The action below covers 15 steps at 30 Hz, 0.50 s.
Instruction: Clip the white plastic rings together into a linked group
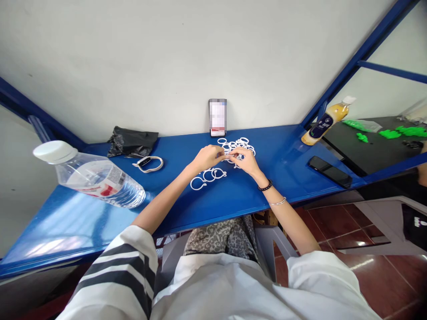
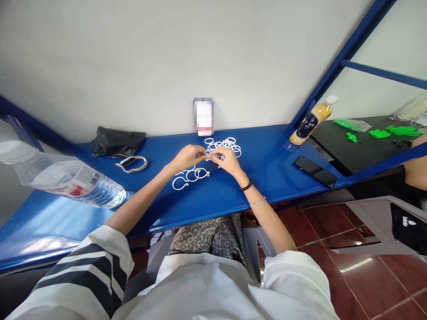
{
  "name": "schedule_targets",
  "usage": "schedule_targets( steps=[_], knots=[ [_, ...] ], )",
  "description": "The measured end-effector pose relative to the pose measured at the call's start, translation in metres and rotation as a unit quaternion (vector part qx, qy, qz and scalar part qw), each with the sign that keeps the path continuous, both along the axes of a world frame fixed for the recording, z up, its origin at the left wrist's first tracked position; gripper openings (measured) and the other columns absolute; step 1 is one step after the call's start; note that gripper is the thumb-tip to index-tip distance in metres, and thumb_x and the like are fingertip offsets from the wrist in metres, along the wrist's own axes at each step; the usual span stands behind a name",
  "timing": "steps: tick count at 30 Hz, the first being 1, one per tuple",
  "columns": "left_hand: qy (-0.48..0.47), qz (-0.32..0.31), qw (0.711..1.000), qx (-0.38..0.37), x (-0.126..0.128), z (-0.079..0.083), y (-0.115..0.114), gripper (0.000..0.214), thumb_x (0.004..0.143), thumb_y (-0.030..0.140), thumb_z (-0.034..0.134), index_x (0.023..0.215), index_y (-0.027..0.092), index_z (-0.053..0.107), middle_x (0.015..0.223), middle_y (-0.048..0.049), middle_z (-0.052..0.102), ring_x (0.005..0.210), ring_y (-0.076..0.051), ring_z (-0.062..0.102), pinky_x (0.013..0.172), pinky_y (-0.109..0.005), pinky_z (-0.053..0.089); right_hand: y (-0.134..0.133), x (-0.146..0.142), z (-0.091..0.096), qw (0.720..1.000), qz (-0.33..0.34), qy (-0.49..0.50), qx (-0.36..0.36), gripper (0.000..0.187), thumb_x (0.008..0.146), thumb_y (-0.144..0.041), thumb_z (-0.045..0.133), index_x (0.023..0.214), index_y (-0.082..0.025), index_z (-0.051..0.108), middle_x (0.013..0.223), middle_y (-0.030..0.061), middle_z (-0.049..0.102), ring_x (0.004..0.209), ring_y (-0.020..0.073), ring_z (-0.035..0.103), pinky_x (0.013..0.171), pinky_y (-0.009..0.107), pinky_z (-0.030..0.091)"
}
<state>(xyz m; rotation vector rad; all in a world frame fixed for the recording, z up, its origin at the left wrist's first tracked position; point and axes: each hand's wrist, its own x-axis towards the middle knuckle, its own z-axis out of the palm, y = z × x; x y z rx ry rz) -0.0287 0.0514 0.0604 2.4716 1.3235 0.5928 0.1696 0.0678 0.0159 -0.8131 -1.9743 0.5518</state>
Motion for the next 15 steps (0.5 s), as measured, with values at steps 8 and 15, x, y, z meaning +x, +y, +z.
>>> schedule_targets(
  steps=[8, 15],
  knots=[
    [0.056, 0.007, 0.998, 0.035, -0.0018, 0.0032, -0.0017, 0.027, 0.094, 0.032, 0.046, 0.082, 0.015, 0.064, 0.083, -0.0085, 0.069, 0.07, -0.018, 0.061, 0.057, -0.025, 0.032, -0.0021, 0.0006, 0.0033, 0.999, -0.003, 0.007, -0.033, 0.03, 0.086, -0.047, 0.064, 0.102, -0.022, 0.069, 0.102, 0.0071, 0.067, 0.072, 0.0164, 0.059, 0.069, 0.034, 0.052],
    [0.066, -0.014, 0.996, 0.051, -0.0028, 0.0042, -0.0023, 0.026, 0.095, 0.03, 0.044, 0.085, 0.016, 0.064, 0.085, -0.0083, 0.069, 0.071, -0.018, 0.061, 0.058, -0.025, 0.033, -0.0042, 0.0005, 0.0028, 0.993, 0.038, -0.024, -0.106, 0.045, 0.086, -0.046, 0.064, 0.126, -0.024, 0.059, 0.127, 0.0098, 0.063, 0.094, 0.0208, 0.063, 0.069, 0.032, 0.052]
  ],
)
